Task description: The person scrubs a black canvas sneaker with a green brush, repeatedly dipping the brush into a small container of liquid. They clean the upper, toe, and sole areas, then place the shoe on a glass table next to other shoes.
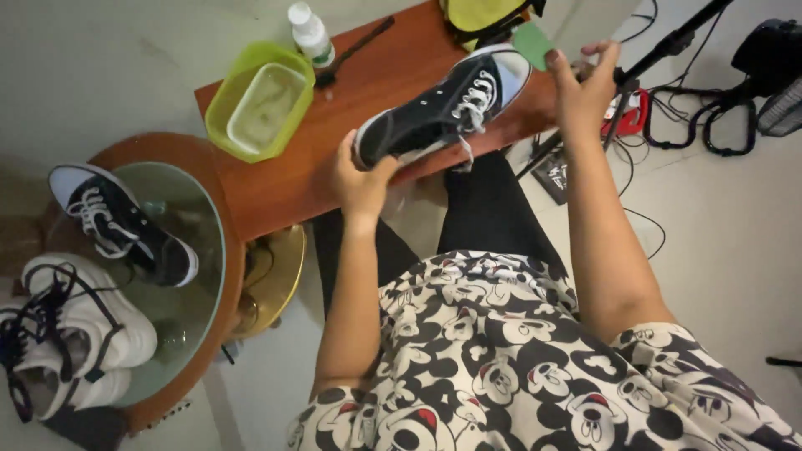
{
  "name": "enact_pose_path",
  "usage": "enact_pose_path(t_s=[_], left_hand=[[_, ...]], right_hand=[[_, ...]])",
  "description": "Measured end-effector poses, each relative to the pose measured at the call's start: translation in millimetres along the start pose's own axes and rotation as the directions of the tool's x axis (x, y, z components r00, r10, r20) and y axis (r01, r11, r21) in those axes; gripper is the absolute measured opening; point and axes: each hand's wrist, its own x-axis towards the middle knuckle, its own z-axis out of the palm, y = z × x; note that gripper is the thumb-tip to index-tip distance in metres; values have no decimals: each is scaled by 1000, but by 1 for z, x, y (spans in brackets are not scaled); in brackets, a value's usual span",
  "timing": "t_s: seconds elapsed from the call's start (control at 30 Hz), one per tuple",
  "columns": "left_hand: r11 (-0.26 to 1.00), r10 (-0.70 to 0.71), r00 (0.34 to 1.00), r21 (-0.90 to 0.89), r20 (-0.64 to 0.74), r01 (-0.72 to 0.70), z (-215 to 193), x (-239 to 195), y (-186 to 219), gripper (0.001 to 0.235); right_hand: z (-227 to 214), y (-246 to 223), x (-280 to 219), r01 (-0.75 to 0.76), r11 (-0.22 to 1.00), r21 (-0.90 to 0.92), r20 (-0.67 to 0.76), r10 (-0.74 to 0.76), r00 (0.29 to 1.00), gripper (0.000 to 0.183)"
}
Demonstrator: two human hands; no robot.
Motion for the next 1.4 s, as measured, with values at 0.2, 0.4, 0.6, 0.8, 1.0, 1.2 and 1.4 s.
enact_pose_path(t_s=[0.2, 0.4, 0.6, 0.8, 1.0, 1.2, 1.4], left_hand=[[970, -195, 975, -128, 101, 208, -20, 8, 6, 73], [987, 101, 995, 125, 15, -102, -25, 2, -7, 54], [587, -82, 884, -695, 459, 415, 8, -18, 0, 71], [324, -345, 741, -668, 576, 670, 23, 32, -20, 44], [288, -455, 596, -525, 662, 801, 37, 64, -46, 39], [238, -537, 502, -450, 677, 861, 38, 67, -66, 20], [389, -517, 444, -261, 732, 883, 64, 77, -44, 29]], right_hand=[[-7, 16, -12, 82, 995, 59, 44, -84, 995, 39], [-9, 32, -24, 118, 991, 60, 42, -120, 992, 28], [-14, 63, -29, -94, 991, 92, 21, 92, 996, 28], [-2, 159, -4, -20, 986, 165, -77, 33, 996, 32], [3, 120, -30, -167, 954, 250, -73, 190, 979, 25], [7, 119, -49, -260, 940, 219, -19, 270, 963, 22], [14, 69, -43, -253, 955, 153, 77, 244, 967, 36]])
